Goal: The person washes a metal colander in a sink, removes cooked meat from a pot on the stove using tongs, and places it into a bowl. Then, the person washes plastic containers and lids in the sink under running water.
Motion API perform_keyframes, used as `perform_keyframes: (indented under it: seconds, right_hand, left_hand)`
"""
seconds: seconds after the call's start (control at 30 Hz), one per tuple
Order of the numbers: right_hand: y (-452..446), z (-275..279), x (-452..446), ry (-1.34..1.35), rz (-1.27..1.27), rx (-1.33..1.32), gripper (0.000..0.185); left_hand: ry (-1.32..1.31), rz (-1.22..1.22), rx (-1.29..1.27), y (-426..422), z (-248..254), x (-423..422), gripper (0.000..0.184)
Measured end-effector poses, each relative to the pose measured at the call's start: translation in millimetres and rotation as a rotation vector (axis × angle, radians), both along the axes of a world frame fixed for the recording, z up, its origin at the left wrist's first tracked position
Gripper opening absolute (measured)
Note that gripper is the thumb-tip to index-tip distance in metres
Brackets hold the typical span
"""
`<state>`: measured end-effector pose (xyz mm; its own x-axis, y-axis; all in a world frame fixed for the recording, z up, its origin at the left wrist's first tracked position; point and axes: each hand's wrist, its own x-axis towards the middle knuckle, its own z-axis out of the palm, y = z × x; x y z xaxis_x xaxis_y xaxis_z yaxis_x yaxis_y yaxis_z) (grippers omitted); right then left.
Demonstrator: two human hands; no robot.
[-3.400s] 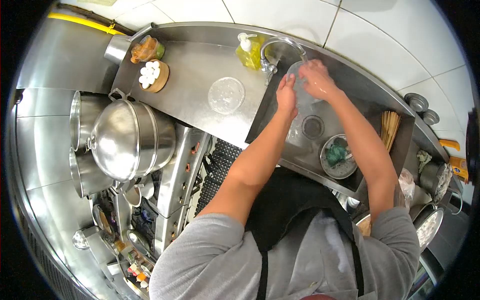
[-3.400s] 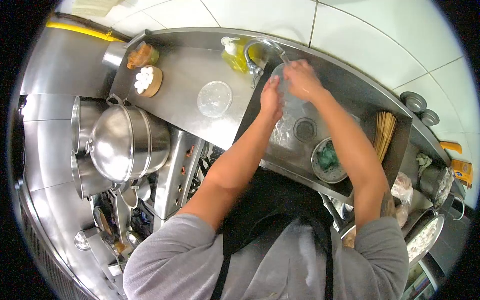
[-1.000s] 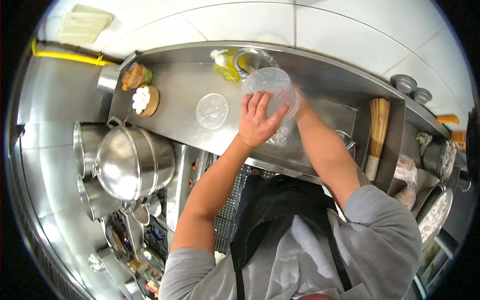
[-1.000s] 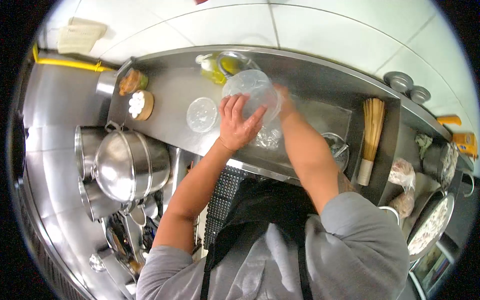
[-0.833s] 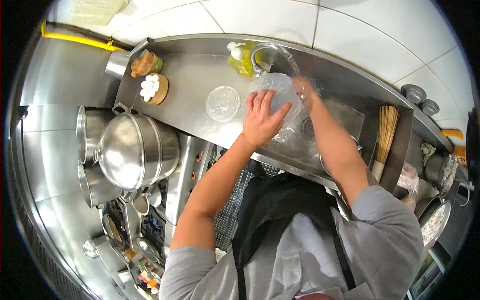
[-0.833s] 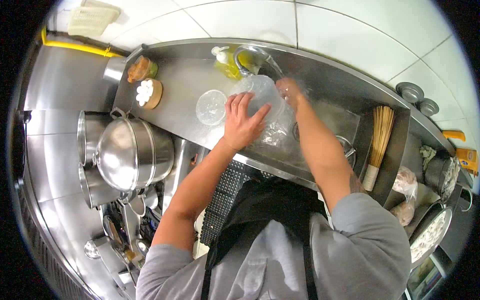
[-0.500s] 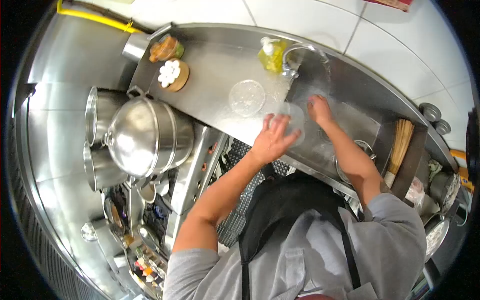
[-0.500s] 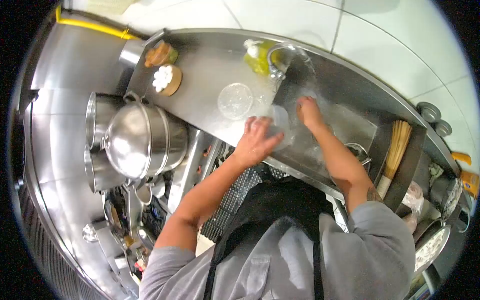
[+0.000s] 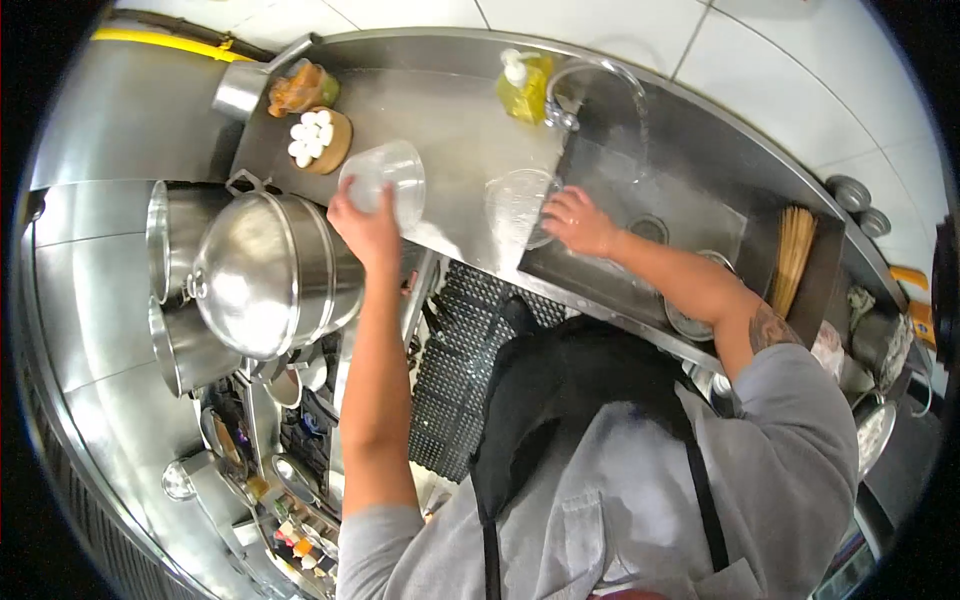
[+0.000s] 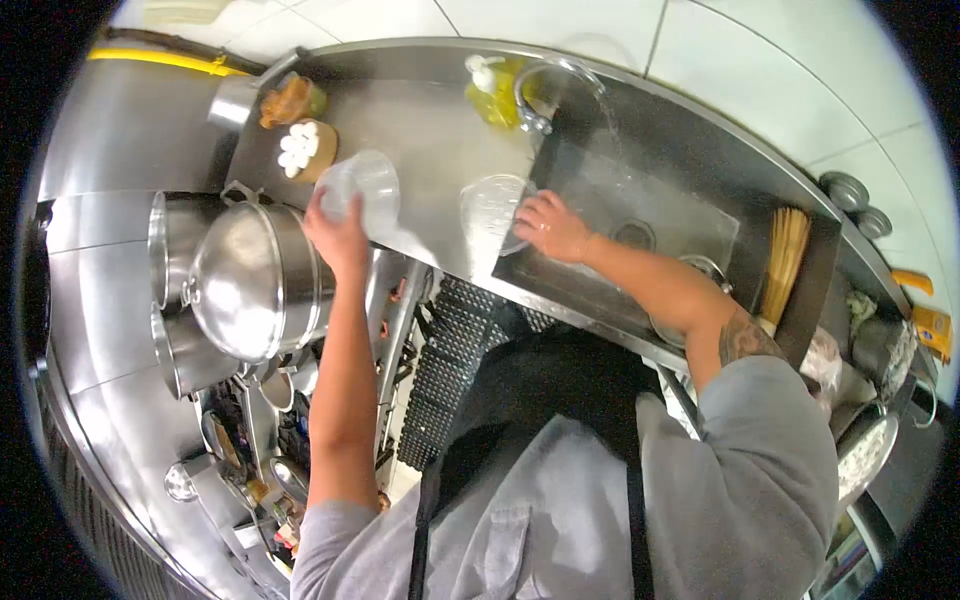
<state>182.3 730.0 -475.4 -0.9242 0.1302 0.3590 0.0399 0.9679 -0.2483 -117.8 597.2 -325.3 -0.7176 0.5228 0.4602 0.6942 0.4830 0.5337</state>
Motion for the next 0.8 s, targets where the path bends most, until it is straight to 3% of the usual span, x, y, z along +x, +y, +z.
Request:
perform_keyframes:
  seconds: [0.07, 0.1, 0.2, 0.27, 0.3, 0.33, 0.4, 0.43, 0.47, 0.5, 0.57, 0.67, 0.77, 0.8]
  right_hand:
    - [11, -3, 23, 0.092, -0.078, -0.012, 0.02]
    - [14, -2, 37, 0.171, -0.223, -0.139, 0.018]
    - [23, 7, 73, 0.334, -0.672, -0.561, 0.015]
    - [49, 23, 91, 0.33, -0.987, -0.911, 0.016]
    - [67, 23, 94, 0.24, -1.008, -0.838, 0.018]
    - [88, 20, 96, 0.148, -1.025, -0.77, 0.02]
    - [131, -16, 95, -0.119, -0.895, -0.516, 0.026]
    - [140, -10, 92, -0.238, -0.818, -0.507, 0.025]
    - [144, 3, 84, -0.354, -0.74, -0.497, 0.025]
    - [143, 16, 79, -0.41, -0.67, -0.417, 0.022]
    - [141, 41, 74, -0.522, -0.535, -0.258, 0.018]
    - [141, 65, 83, -0.414, -0.594, -0.343, 0.022]
    - [140, 76, 122, 0.046, -0.671, -0.636, 0.022]
    - [141, 73, 136, 0.238, -0.733, -0.93, 0.023]
  left_hand:
    - [-0.736, 0.113, 0.286, -2, -43, -27, 0.064]
    - [-1.104, 0.167, 0.422, 1, -53, -34, 0.065]
    - [-1.432, 0.518, 0.322, 8, -64, -35, 0.061]
    - [-0.596, 0.514, 0.023, 4, -66, -16, 0.056]
    - [-0.17, 0.473, -0.102, 10, -62, -9, 0.054]
    - [0.065, 0.346, 0.026, 20, -57, 10, 0.047]
    - [-0.375, -0.14, 0.195, 67, -48, 79, 0.037]
    - [-0.421, -0.401, -0.064, 89, -24, 121, 0.034]
    - [-0.471, -0.615, -0.161, 111, -28, 152, 0.034]
    - [-0.256, -0.778, -0.17, 130, -32, 185, 0.034]
    - [0.063, -0.759, -0.128, 166, -74, 227, 0.033]
    - [-0.002, -0.7, -0.456, 202, -111, 251, 0.032]
    - [-0.131, -0.883, -0.597, 239, -100, 239, 0.033]
    - [-0.421, -0.923, -0.473, 241, -96, 236, 0.028]
